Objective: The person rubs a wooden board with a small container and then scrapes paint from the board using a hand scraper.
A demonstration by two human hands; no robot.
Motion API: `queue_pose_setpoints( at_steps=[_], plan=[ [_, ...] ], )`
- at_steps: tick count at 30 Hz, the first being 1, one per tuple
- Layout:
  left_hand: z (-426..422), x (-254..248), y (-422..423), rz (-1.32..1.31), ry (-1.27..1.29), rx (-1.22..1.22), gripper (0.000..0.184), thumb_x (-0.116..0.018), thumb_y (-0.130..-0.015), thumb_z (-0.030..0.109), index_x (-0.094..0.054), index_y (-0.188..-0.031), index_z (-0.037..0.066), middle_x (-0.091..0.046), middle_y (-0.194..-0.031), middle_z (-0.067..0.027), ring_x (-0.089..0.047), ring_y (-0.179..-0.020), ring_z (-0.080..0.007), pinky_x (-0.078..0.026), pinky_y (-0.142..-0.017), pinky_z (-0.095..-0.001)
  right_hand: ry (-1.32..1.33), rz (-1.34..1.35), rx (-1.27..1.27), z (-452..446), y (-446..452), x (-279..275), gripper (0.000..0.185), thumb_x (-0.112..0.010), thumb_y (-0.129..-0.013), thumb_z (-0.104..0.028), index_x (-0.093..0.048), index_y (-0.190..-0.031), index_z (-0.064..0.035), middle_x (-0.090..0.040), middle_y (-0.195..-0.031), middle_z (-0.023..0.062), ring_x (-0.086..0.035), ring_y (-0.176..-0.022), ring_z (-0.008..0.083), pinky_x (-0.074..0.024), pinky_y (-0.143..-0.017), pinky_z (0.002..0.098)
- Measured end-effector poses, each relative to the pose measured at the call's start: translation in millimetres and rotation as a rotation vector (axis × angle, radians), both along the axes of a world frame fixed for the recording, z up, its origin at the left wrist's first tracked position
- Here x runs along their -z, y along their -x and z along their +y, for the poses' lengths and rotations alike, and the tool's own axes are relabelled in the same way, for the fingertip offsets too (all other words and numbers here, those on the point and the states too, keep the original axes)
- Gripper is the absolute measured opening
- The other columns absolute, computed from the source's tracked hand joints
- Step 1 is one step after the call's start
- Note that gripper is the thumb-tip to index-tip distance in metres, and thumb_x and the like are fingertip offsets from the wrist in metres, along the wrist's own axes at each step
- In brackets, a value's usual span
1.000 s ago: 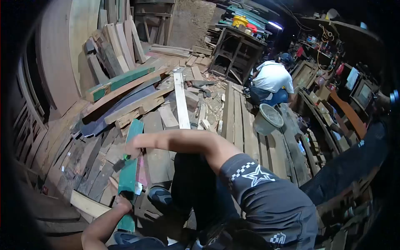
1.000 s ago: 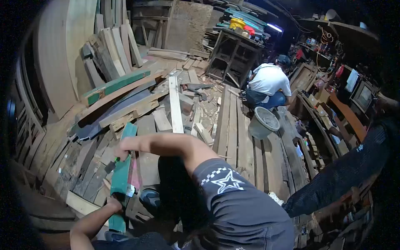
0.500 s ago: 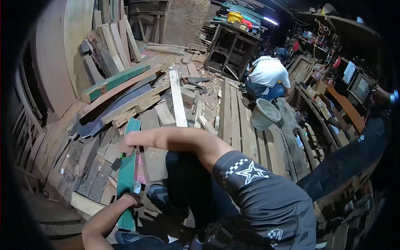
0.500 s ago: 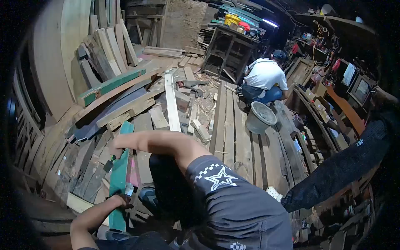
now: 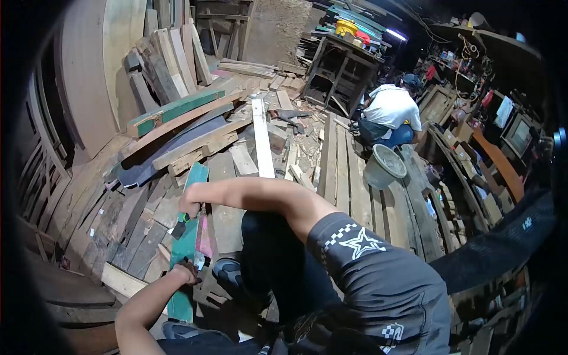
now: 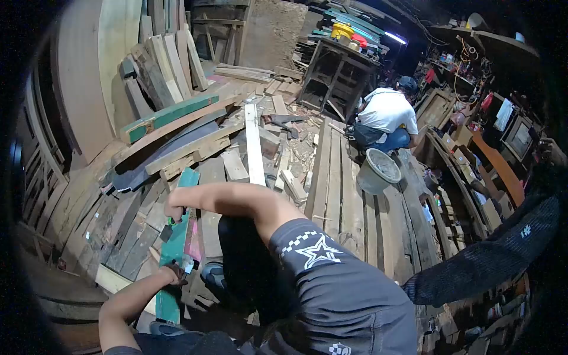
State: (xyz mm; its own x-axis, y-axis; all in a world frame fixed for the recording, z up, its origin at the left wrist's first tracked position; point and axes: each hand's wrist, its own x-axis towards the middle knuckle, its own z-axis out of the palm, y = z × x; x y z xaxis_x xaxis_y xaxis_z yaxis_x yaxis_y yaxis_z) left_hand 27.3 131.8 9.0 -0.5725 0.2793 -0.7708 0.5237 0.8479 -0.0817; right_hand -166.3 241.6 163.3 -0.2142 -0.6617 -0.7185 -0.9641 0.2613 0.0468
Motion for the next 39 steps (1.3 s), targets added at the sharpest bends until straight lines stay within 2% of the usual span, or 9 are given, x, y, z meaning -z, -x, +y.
queue_pose_setpoints(
  at_steps=[9,13,14,18,21,26,34,37,39],
  plan=[
    [3.7,-4.3,2.5,0.22,-0.025,-0.034,0.06,-0.048,-0.088,0.054,-0.052,-0.13,0.01,-0.055,-0.13,-0.0145,-0.051,-0.125,-0.0297,-0.038,-0.105,-0.0445,-0.128,0.047,0.042,6.9,-10.3,-16.9,0.039,-0.07,-0.077,-0.033,-0.07,-0.104,-0.0048,-0.07,-0.1,0.011,-0.066,-0.088,0.0275,-0.051,-0.078,0.0422],
    [13.3,-56.5,-3.9,0.316,0.026,-0.176,0.07,-0.04,-0.088,0.061,-0.052,-0.13,0.006,-0.058,-0.127,-0.0138,-0.051,-0.125,-0.03,-0.024,-0.111,-0.0556,-0.167,0.045,0.072,6.9,-5.7,-11.6,0.036,-0.074,-0.072,-0.029,-0.071,-0.103,-0.0102,-0.07,-0.098,0.0095,-0.065,-0.088,0.0275,-0.0509,-0.078,0.0418],
    [8.3,-38.4,-2.5,0.406,-0.049,-0.288,0.089,-0.037,-0.084,0.073,-0.043,-0.141,0.004,-0.053,-0.135,-0.0166,-0.04,-0.134,-0.0344,-0.012,-0.115,-0.0587,-0.174,0.044,0.047,3.4,1.2,-2.6,0.041,-0.074,-0.072,-0.029,-0.069,-0.11,-0.0141,-0.069,-0.106,0.0083,-0.064,-0.093,0.0272,-0.0506,-0.08,0.0428],
    [14.6,-56.9,-11.1,0.561,-0.201,-0.513,0.112,-0.036,-0.078,0.083,-0.018,-0.15,0.0,-0.043,-0.143,-0.0217,-0.024,-0.141,-0.0407,-0.003,-0.115,-0.0597,-0.088,0.048,-0.116,4.5,7.6,10.5,0.065,-0.073,-0.067,-0.024,-0.057,-0.13,-0.0204,-0.064,-0.122,0.0046,-0.062,-0.103,0.0261,-0.0506,-0.084,0.0443],
    [20.7,-81.8,-10.5,0.442,-0.281,-0.564,0.114,-0.059,-0.077,0.069,-0.012,-0.149,-0.006,-0.034,-0.148,-0.0242,-0.037,-0.135,-0.0384,-0.029,-0.111,-0.046,-0.118,-0.051,-0.039,6.0,5.6,2.2,0.071,-0.073,-0.067,-0.021,-0.052,-0.135,-0.0213,-0.062,-0.124,0.0042,-0.062,-0.105,0.0258,-0.0505,-0.085,0.0443],
    [13.7,-54.8,-9.3,0.638,-0.543,-0.562,0.055,-0.064,-0.085,0.04,-0.052,-0.112,-0.006,-0.059,-0.112,-0.0264,-0.055,-0.108,-0.043,-0.04,-0.097,-0.051,-0.141,-0.146,0.123,18.0,-18.9,-36.3,0.077,-0.076,-0.069,-0.019,-0.046,-0.14,-0.02,-0.061,-0.124,0.0064,-0.063,-0.098,0.0267,-0.0522,-0.08,0.0438],
    [-5.1,-58.2,-4.1,0.642,-0.569,-0.468,0.033,-0.064,-0.087,0.031,-0.062,-0.093,-0.001,-0.065,-0.092,-0.0272,-0.062,-0.091,-0.0445,-0.05,-0.08,-0.0501,-0.208,-0.213,0.093,12.0,-20.7,-29.6,0.066,-0.076,-0.069,-0.018,-0.052,-0.13,-0.0126,-0.065,-0.1,0.0106,-0.062,-0.084,0.0262,-0.0517,-0.069,0.0429],
    [-11.8,-44.4,-1.9,0.63,-0.576,-0.541,0.036,-0.061,-0.089,0.036,-0.063,-0.094,0.001,-0.066,-0.091,-0.0253,-0.062,-0.092,-0.0441,-0.042,-0.095,-0.0537,-0.131,-0.174,0.059,12.1,-20.4,-30.2,0.066,-0.075,-0.068,-0.018,-0.053,-0.13,-0.0127,-0.066,-0.103,0.0112,-0.063,-0.088,0.0273,-0.0509,-0.073,0.043],
    [-16.5,-27.3,0.6,0.681,-0.478,-0.539,0.04,-0.057,-0.09,0.042,-0.065,-0.095,0.004,-0.068,-0.09,-0.0213,-0.063,-0.093,-0.0426,-0.02,-0.11,-0.0599,-0.046,-0.18,0.074,15.7,-20.4,-34.0,0.065,-0.074,-0.068,-0.017,-0.053,-0.13,-0.0128,-0.066,-0.105,0.0113,-0.063,-0.09,0.0278,-0.0501,-0.075,0.0427]
  ],
)
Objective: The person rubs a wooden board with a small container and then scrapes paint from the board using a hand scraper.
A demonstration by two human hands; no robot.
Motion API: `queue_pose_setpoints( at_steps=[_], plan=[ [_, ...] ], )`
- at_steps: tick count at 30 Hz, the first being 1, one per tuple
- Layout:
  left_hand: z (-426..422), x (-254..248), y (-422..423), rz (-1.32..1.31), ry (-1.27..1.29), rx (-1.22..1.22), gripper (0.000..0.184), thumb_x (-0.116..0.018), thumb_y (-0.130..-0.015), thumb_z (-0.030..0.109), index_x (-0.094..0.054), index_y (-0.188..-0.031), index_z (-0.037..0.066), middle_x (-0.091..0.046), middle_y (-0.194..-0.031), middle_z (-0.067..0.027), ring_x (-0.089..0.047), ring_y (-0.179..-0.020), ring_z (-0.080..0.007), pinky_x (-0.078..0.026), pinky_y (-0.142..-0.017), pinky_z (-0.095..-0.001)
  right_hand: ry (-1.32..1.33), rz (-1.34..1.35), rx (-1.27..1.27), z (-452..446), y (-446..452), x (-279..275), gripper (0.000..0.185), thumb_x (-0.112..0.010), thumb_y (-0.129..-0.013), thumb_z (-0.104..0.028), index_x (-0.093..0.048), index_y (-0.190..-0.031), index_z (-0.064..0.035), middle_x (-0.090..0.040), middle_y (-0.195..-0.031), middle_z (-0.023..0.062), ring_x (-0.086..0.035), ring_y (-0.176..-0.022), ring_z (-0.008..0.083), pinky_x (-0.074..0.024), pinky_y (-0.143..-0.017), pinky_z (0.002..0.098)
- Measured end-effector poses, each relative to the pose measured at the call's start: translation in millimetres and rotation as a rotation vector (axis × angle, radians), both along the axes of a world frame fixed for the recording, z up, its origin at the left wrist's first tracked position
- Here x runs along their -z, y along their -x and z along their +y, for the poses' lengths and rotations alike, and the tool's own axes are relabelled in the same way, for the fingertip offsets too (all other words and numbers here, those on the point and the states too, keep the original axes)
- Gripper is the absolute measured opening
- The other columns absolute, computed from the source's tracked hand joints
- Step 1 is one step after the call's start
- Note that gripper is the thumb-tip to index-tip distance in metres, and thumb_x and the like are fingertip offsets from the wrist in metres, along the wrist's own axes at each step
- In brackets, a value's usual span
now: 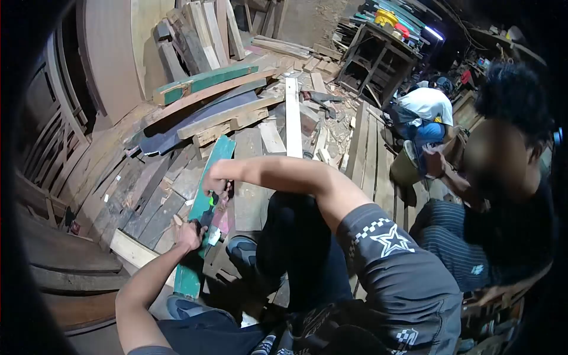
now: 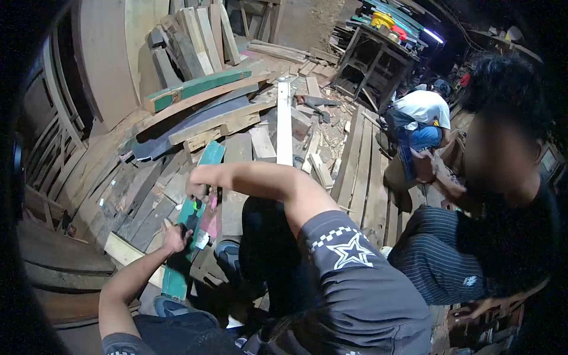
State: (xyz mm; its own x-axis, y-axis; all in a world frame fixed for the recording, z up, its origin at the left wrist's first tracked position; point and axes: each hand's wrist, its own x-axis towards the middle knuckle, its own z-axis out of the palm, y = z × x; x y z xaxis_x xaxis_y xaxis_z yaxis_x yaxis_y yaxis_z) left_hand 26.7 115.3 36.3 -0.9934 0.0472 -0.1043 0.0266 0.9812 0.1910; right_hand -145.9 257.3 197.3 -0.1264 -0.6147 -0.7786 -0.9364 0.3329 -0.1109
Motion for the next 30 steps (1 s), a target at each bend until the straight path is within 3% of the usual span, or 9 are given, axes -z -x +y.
queue_pose_setpoints(
  at_steps=[2,7,11,14,17,20,24,28,30],
  plan=[
    [-8.2,14.8,3.3,0.003,-0.051,-0.023,0.041,-0.056,-0.09,0.044,-0.066,-0.093,0.004,-0.069,-0.091,-0.0198,-0.063,-0.094,-0.0416,-0.011,-0.113,-0.0615,0.075,0.024,-0.104,-2.2,11.1,20.0,0.059,-0.071,-0.071,-0.013,-0.054,-0.127,-0.0126,-0.066,-0.097,0.0118,-0.063,-0.083,0.0277,-0.0501,-0.068,0.0427],
    [-15.5,1.0,3.2,-0.121,-0.04,0.009,0.038,-0.057,-0.09,0.04,-0.065,-0.102,0.005,-0.068,-0.092,-0.0219,-0.063,-0.098,-0.0403,-0.016,-0.112,-0.0607,0.051,0.04,-0.085,-1.9,6.6,14.6,0.059,-0.069,-0.07,-0.009,-0.054,-0.128,-0.0124,-0.067,-0.099,0.0126,-0.064,-0.084,0.0294,-0.0508,-0.068,0.0433],
    [-22.6,14.1,0.7,0.067,0.085,0.091,0.039,-0.055,-0.091,0.04,-0.065,-0.106,0.006,-0.066,-0.099,-0.025,-0.058,-0.107,-0.0405,-0.017,-0.111,-0.0608,0.06,0.031,-0.019,4.4,-0.6,-0.2,0.064,-0.067,-0.071,-0.009,-0.051,-0.132,-0.0127,-0.067,-0.099,0.0126,-0.065,-0.085,0.0296,-0.0513,-0.068,0.0436],
    [-23.0,10.3,0.8,0.019,0.073,0.125,0.041,-0.056,-0.09,0.045,-0.067,-0.097,0.007,-0.062,-0.105,-0.0276,-0.054,-0.102,-0.046,-0.038,-0.091,-0.0522,0.059,0.03,-0.058,2.0,2.2,2.9,0.057,-0.065,-0.072,-0.01,-0.053,-0.128,-0.0113,-0.067,-0.1,0.013,-0.064,-0.086,0.0299,-0.0506,-0.068,0.0448],
    [-23.5,7.7,8.8,-0.163,0.028,0.145,0.041,-0.054,-0.092,0.044,-0.066,-0.101,0.006,-0.06,-0.108,-0.0285,-0.055,-0.1,-0.0459,-0.037,-0.093,-0.0528,0.101,0.045,-0.134,-7.1,21.0,34.8,0.049,-0.065,-0.071,-0.011,-0.057,-0.12,-0.0103,-0.066,-0.102,0.0125,-0.063,-0.087,0.0301,-0.0495,-0.069,0.0458],
    [-24.6,8.9,3.8,0.004,0.086,0.228,0.041,-0.054,-0.091,0.043,-0.064,-0.104,0.005,-0.06,-0.107,-0.0282,-0.056,-0.098,-0.0441,-0.036,-0.097,-0.0525,0.032,0.018,-0.092,-13.4,26.6,45.5,0.052,-0.073,-0.067,-0.012,-0.06,-0.118,-0.0086,-0.066,-0.108,0.011,-0.063,-0.09,0.0291,-0.0501,-0.074,0.0455],
    [-22.7,-10.2,4.3,-0.206,0.257,0.295,0.041,-0.054,-0.092,0.033,-0.059,-0.119,0.003,-0.063,-0.115,-0.0203,-0.05,-0.118,-0.0431,-0.024,-0.108,-0.0624,0.001,-0.002,-0.027,-16.5,29.2,50.8,0.05,-0.079,-0.065,-0.015,-0.063,-0.112,-0.0083,-0.068,-0.104,0.0098,-0.063,-0.086,0.0281,-0.0499,-0.072,0.0461],
    [-23.4,-17.7,-3.2,-0.131,-0.104,0.067,0.039,-0.057,-0.087,0.025,-0.055,-0.109,-0.007,-0.058,-0.109,-0.0296,-0.055,-0.105,-0.0434,-0.039,-0.099,-0.0531,-0.006,0.064,-0.099,-15.5,23.6,41.5,0.062,-0.079,-0.066,-0.019,-0.059,-0.124,-0.0117,-0.065,-0.114,0.0119,-0.063,-0.097,0.0309,-0.0498,-0.08,0.0474],
    [-18.9,-26.8,-3.2,-0.155,0.092,0.202,0.037,-0.058,-0.085,0.021,-0.055,-0.112,-0.006,-0.054,-0.118,-0.0291,-0.053,-0.108,-0.044,-0.043,-0.096,-0.0508,-0.024,0.08,-0.117,-13.0,20.7,34.2,0.063,-0.077,-0.068,-0.021,-0.057,-0.127,-0.0123,-0.064,-0.118,0.0126,-0.062,-0.102,0.0319,-0.0499,-0.083,0.047]
  ],
)
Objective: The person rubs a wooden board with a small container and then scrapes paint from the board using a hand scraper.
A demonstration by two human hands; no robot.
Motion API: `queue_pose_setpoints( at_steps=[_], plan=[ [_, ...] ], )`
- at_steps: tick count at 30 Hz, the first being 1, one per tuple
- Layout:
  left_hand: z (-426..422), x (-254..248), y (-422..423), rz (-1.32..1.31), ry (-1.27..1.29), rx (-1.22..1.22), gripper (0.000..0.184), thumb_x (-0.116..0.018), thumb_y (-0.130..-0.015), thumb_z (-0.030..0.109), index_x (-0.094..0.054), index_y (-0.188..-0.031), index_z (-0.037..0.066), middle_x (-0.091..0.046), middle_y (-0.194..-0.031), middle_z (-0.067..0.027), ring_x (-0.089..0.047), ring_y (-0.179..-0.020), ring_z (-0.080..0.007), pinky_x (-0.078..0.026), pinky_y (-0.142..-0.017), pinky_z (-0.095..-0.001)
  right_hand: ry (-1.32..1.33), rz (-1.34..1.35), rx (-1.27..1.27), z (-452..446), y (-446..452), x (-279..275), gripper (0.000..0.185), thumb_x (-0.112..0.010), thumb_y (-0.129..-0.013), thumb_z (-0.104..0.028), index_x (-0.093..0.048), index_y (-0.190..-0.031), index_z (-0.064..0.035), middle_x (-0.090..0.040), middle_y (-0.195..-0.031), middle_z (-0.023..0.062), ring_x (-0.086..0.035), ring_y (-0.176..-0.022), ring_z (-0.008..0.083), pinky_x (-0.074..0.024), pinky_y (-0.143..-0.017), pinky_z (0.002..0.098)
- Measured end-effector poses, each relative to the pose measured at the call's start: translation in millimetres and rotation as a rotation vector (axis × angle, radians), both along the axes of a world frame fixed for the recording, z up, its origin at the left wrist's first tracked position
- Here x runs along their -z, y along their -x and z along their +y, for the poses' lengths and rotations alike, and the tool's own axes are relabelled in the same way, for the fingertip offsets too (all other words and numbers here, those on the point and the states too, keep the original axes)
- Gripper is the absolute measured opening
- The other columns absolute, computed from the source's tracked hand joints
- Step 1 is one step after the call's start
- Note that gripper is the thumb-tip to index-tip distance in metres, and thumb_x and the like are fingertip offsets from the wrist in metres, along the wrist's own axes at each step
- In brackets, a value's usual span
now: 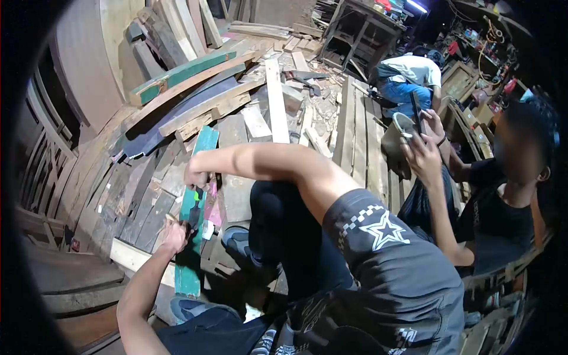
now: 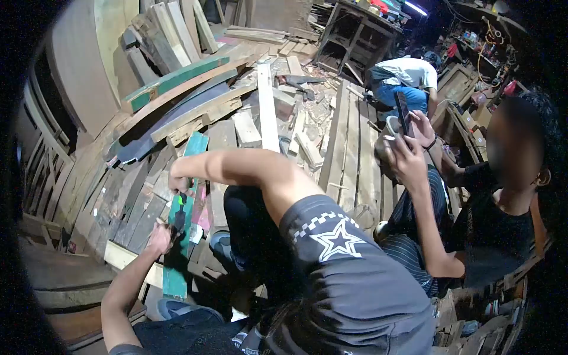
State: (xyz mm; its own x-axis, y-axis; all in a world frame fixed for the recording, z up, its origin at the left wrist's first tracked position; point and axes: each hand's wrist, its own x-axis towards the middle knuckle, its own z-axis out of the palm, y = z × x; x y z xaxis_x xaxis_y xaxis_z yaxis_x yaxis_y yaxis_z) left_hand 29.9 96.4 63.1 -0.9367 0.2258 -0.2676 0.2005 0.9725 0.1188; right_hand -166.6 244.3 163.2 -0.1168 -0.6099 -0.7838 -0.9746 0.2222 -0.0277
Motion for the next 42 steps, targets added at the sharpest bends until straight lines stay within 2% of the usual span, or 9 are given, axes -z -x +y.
queue_pose_setpoints(
  at_steps=[3,6,7,10,15,22,28,33,42],
  plan=[
    [-2.6,4.9,4.7,-0.06,0.1,0.106,0.04,-0.063,-0.079,0.016,-0.056,-0.115,0.001,-0.054,-0.118,-0.027,-0.049,-0.11,-0.0453,-0.046,-0.094,-0.0497,-0.056,-0.01,0.004,-4.7,11.8,16.4,0.063,-0.075,-0.07,-0.025,-0.057,-0.129,-0.0117,-0.064,-0.119,0.0123,-0.062,-0.105,0.0318,-0.0504,-0.086,0.0455],
    [-6.7,14.3,9.0,-0.063,0.123,0.171,0.036,-0.06,-0.086,0.022,-0.061,-0.115,0.002,-0.061,-0.113,-0.0265,-0.049,-0.119,-0.0462,-0.022,-0.113,-0.0563,-0.083,-0.075,0.037,-9.5,27.6,35.2,0.063,-0.075,-0.07,-0.026,-0.058,-0.128,-0.0114,-0.065,-0.117,0.0121,-0.063,-0.105,0.0316,-0.05,-0.086,0.0459],
    [-23.2,54.3,11.7,0.069,0.048,0.078,0.034,-0.06,-0.085,0.022,-0.061,-0.111,0.001,-0.063,-0.107,-0.0259,-0.052,-0.115,-0.0427,-0.026,-0.111,-0.0533,-0.086,-0.08,0.033,-11.5,29.9,39.7,0.061,-0.075,-0.07,-0.026,-0.059,-0.126,-0.011,-0.065,-0.116,0.0122,-0.063,-0.104,0.0316,-0.0499,-0.085,0.0464],
    [-25.0,42.8,17.2,0.077,0.199,0.28,0.033,-0.059,-0.086,0.025,-0.062,-0.108,0.0,-0.065,-0.1,-0.0237,-0.055,-0.11,-0.0377,-0.031,-0.107,-0.051,-0.109,-0.054,-0.01,-9.5,19.0,19.0,0.053,-0.075,-0.069,-0.025,-0.062,-0.119,-0.0101,-0.066,-0.111,0.0127,-0.063,-0.1,0.0313,-0.0494,-0.083,0.0473],
    [-20.2,15.1,19.3,0.058,0.271,0.297,0.04,-0.062,-0.084,0.03,-0.059,-0.113,0.003,-0.067,-0.094,-0.0167,-0.059,-0.106,-0.0305,-0.035,-0.101,-0.0429,-0.07,-0.036,0.045,-1.1,9.2,1.8,0.042,-0.08,-0.07,-0.022,-0.067,-0.108,-0.0097,-0.067,-0.099,0.0097,-0.063,-0.087,0.0251,-0.0509,-0.074,0.0433],
    [-24.2,18.8,11.8,0.175,0.381,0.392,0.051,-0.064,-0.08,0.021,-0.052,-0.125,0.0,-0.061,-0.117,-0.0179,-0.056,-0.115,-0.0304,-0.034,-0.106,-0.0476,-0.061,-0.073,0.06,-2.4,6.7,-3.5,0.035,-0.075,-0.072,-0.019,-0.069,-0.106,-0.0112,-0.065,-0.097,0.0086,-0.061,-0.084,0.0243,-0.051,-0.069,0.0414],
    [-32.7,18.3,5.1,0.124,0.074,0.126,0.042,-0.063,-0.081,0.02,-0.053,-0.117,0.002,-0.059,-0.118,-0.0199,-0.054,-0.116,-0.034,-0.031,-0.108,-0.0534,0.052,-0.059,0.068,4.6,-3.9,-21.5,0.024,-0.07,-0.074,-0.019,-0.07,-0.096,-0.0095,-0.063,-0.082,0.0084,-0.058,-0.072,0.0235,-0.0481,-0.062,0.0408],
    [-37.4,27.4,7.8,0.075,-0.312,-0.121,0.029,-0.062,-0.087,0.019,-0.057,-0.103,-0.005,-0.061,-0.097,-0.0286,-0.06,-0.093,-0.0444,-0.048,-0.081,-0.0477,0.082,-0.042,0.094,5.6,-2.0,-21.2,0.026,-0.071,-0.074,-0.02,-0.067,-0.097,-0.0061,-0.06,-0.078,0.0087,-0.056,-0.066,0.0227,-0.0467,-0.058,0.0396],
    [-35.5,34.5,6.7,0.133,-0.462,-0.15,0.028,-0.068,-0.083,0.017,-0.059,-0.096,-0.006,-0.062,-0.092,-0.0286,-0.059,-0.09,-0.0453,-0.047,-0.078,-0.0487,0.072,-0.042,0.067,5.8,-5.1,-22.2,0.026,-0.072,-0.073,-0.022,-0.069,-0.095,-0.008,-0.062,-0.081,0.0083,-0.057,-0.07,0.0227,-0.0477,-0.061,0.0402]
  ],
)
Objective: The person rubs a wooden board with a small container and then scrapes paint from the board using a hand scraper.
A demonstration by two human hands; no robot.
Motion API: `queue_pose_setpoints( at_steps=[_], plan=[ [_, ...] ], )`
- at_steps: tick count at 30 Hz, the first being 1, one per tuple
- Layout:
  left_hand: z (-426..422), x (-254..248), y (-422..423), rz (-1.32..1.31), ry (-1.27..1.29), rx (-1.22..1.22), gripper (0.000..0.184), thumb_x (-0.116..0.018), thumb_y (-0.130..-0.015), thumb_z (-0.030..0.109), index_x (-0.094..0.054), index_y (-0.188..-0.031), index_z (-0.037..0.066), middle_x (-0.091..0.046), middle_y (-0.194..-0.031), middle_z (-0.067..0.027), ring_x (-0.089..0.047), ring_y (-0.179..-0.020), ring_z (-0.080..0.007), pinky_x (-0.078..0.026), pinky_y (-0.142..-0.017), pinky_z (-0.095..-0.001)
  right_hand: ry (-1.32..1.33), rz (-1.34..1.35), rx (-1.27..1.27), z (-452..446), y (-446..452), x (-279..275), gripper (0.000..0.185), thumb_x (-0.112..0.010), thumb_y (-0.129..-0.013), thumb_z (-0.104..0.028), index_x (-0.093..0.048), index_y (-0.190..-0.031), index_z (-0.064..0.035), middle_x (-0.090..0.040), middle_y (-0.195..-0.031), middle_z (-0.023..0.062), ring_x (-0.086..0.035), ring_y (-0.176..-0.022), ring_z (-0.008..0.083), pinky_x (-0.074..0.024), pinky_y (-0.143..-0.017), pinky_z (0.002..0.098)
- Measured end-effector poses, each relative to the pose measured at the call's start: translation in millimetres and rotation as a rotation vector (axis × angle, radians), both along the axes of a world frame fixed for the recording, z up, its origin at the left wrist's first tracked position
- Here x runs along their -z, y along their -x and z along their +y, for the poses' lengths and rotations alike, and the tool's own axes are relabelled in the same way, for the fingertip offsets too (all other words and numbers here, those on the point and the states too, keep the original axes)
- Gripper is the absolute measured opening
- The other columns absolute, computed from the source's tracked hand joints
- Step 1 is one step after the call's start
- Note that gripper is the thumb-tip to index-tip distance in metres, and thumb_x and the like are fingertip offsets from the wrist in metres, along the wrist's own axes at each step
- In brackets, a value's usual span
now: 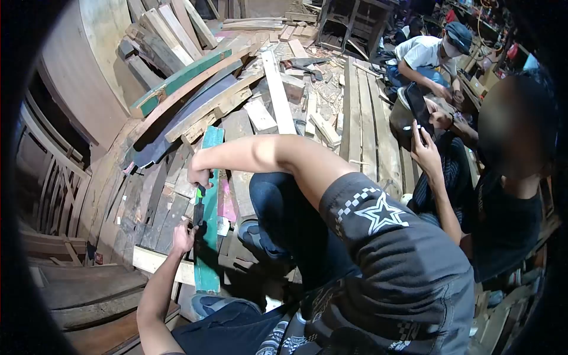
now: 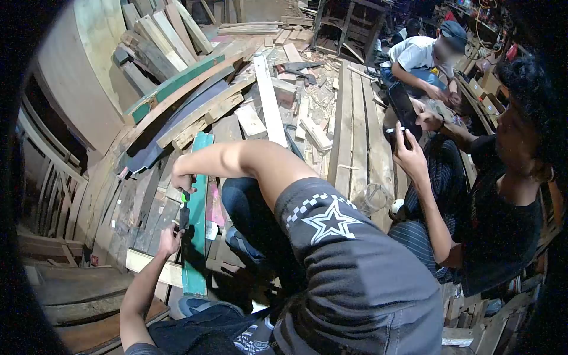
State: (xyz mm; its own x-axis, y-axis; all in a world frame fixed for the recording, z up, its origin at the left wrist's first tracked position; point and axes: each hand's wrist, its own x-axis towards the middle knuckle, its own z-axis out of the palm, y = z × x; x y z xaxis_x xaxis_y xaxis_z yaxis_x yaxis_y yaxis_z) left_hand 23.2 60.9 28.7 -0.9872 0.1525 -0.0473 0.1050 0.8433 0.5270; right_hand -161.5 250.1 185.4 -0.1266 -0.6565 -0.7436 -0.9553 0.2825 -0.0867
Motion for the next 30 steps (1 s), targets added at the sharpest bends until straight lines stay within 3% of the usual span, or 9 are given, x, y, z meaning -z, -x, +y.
queue_pose_setpoints(
  at_steps=[4,7,14,18,19,23,26,27,30],
  plan=[
    [-3.5,7.9,1.2,0.085,0.033,0.042,0.028,-0.065,-0.087,0.021,-0.06,-0.094,-0.006,-0.066,-0.085,-0.0243,-0.066,-0.079,-0.0393,-0.051,-0.069,-0.0442,-0.01,0.0,0.019,-0.7,0.9,2.1,0.024,-0.071,-0.075,-0.021,-0.069,-0.095,-0.009,-0.062,-0.081,0.0075,-0.057,-0.07,0.0225,-0.0471,-0.06,0.0402],
    [1.0,1.7,0.9,-0.039,0.025,-0.048,0.03,-0.069,-0.084,0.021,-0.059,-0.094,-0.005,-0.062,-0.093,-0.0283,-0.061,-0.086,-0.0437,-0.047,-0.076,-0.0486,0.005,-0.025,0.057,1.5,0.6,0.0,0.023,-0.071,-0.075,-0.02,-0.069,-0.095,-0.0088,-0.062,-0.08,0.0074,-0.057,-0.069,0.0226,-0.047,-0.059,0.0402],
    [5.8,-7.9,-1.2,-0.037,-0.031,-0.143,0.03,-0.069,-0.085,0.024,-0.062,-0.091,-0.005,-0.064,-0.085,-0.0267,-0.063,-0.078,-0.0413,-0.048,-0.072,-0.0475,0.022,0.013,0.05,1.6,-1.4,-2.9,0.026,-0.072,-0.074,-0.02,-0.067,-0.095,-0.0069,-0.062,-0.079,0.0088,-0.057,-0.065,0.0233,-0.0479,-0.057,0.039],
    [7.4,-26.8,-4.5,0.106,0.023,0.038,0.027,-0.068,-0.085,0.021,-0.059,-0.081,-0.004,-0.063,-0.077,-0.025,-0.06,-0.072,-0.0422,-0.048,-0.066,-0.0458,0.03,0.0,0.034,-3.9,7.9,12.2,0.033,-0.075,-0.069,-0.023,-0.067,-0.095,-0.0044,-0.068,-0.083,0.0123,-0.064,-0.067,0.0264,-0.0515,-0.057,0.0412],
    [6.1,-26.7,-3.3,0.02,0.091,0.022,0.024,-0.068,-0.084,0.021,-0.06,-0.085,-0.002,-0.065,-0.086,-0.021,-0.062,-0.085,-0.0407,-0.048,-0.072,-0.0462,0.015,0.0,0.036,-4.2,9.7,13.4,0.035,-0.075,-0.068,-0.023,-0.067,-0.097,-0.0048,-0.068,-0.087,0.0123,-0.065,-0.073,0.0268,-0.0519,-0.062,0.0425],
    [0.6,-27.3,-6.8,0.18,0.263,0.248,0.016,-0.063,-0.086,0.018,-0.059,-0.087,0.003,-0.064,-0.089,-0.0174,-0.062,-0.088,-0.0358,-0.045,-0.078,-0.0471,0.04,0.049,-0.083,-6.1,11.1,17.2,0.043,-0.076,-0.066,-0.027,-0.068,-0.102,-0.0054,-0.069,-0.095,0.0124,-0.065,-0.089,0.0283,-0.0506,-0.076,0.0441],
    [5.7,-34.5,-12.9,0.204,0.305,0.274,0.015,-0.062,-0.087,0.018,-0.059,-0.086,0.003,-0.064,-0.091,-0.0162,-0.062,-0.09,-0.0349,-0.044,-0.08,-0.0478,0.081,0.018,-0.031,-3.4,17.1,21.1,0.048,-0.077,-0.064,-0.027,-0.068,-0.107,-0.0065,-0.069,-0.099,0.0133,-0.065,-0.091,0.0295,-0.0508,-0.076,0.0436],
    [6.0,-34.7,-15.4,0.268,0.344,0.311,0.012,-0.06,-0.087,0.017,-0.06,-0.088,0.005,-0.063,-0.09,-0.0153,-0.062,-0.089,-0.0346,-0.044,-0.081,-0.0467,0.102,-0.006,-0.1,-7.0,24.8,31.5,0.038,-0.076,-0.065,-0.022,-0.068,-0.099,-0.0069,-0.067,-0.089,0.0096,-0.063,-0.079,0.0243,-0.0503,-0.07,0.0424],
    [4.0,-26.9,-15.3,0.269,0.349,0.332,0.01,-0.059,-0.087,0.015,-0.06,-0.09,0.005,-0.062,-0.09,-0.0145,-0.061,-0.089,-0.0341,-0.043,-0.083,-0.0463,0.094,-0.005,-0.035,-2.3,19.9,25.1,0.035,-0.076,-0.066,-0.021,-0.068,-0.098,-0.0072,-0.066,-0.087,0.0086,-0.062,-0.078,0.0235,-0.0504,-0.066,0.0412]
  ],
)
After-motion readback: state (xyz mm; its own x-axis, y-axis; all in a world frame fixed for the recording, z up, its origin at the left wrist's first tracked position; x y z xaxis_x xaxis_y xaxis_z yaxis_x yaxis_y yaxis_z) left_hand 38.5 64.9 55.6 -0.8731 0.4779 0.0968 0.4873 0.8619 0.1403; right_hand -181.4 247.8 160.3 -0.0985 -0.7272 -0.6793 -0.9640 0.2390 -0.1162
